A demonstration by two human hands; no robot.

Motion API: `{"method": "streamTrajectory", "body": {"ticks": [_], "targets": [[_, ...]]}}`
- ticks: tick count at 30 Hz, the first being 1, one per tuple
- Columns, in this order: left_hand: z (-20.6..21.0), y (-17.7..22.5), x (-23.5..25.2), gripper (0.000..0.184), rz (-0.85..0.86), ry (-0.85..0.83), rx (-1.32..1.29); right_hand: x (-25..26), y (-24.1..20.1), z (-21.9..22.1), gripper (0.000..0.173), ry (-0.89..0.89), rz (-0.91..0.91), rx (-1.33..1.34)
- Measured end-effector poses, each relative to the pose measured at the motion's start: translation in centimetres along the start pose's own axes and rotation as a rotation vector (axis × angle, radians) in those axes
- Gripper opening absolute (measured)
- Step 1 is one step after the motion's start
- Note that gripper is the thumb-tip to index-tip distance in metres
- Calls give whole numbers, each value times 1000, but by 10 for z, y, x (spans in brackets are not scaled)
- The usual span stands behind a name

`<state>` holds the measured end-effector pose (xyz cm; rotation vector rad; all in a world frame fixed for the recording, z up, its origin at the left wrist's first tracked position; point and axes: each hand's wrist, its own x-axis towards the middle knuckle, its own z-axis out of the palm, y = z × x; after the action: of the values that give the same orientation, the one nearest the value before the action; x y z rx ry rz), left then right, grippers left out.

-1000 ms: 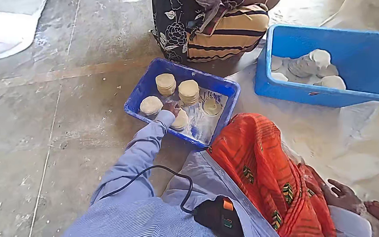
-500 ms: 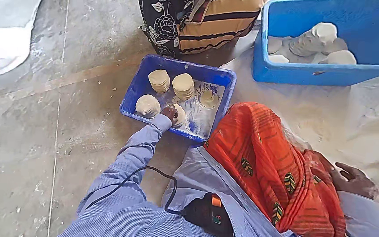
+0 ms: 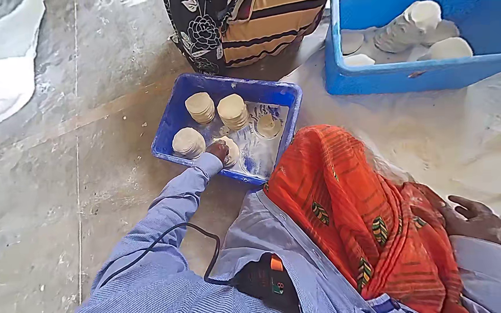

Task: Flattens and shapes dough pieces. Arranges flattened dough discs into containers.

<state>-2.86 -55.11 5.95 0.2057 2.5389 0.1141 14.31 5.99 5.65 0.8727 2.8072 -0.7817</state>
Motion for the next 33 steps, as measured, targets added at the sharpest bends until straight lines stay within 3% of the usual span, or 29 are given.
{"method": "streamTrajectory", "body": {"ticks": [12,19,25,29,31,33], "targets": [[-1,-20,4,28,14,97,-173,-26,-51,-17,41,-55,97,57],[-10,-25,-2,22,75,105,-248,-19,-38,-12,40,-29,93,39],[-7,-19,-5,24,78,48,-200,-1,2,4,39,29,29,27],[-12,-11,-8,26,74,-19,-162,-8,-14,-1,38,15,64,20],[-15,-12,-9,27,35,55,-218,-21,-45,-12,39,-26,127,59],[-15,-21,-2,32,-65,208,-301,-21,-47,-12,39,-23,140,69]]}}
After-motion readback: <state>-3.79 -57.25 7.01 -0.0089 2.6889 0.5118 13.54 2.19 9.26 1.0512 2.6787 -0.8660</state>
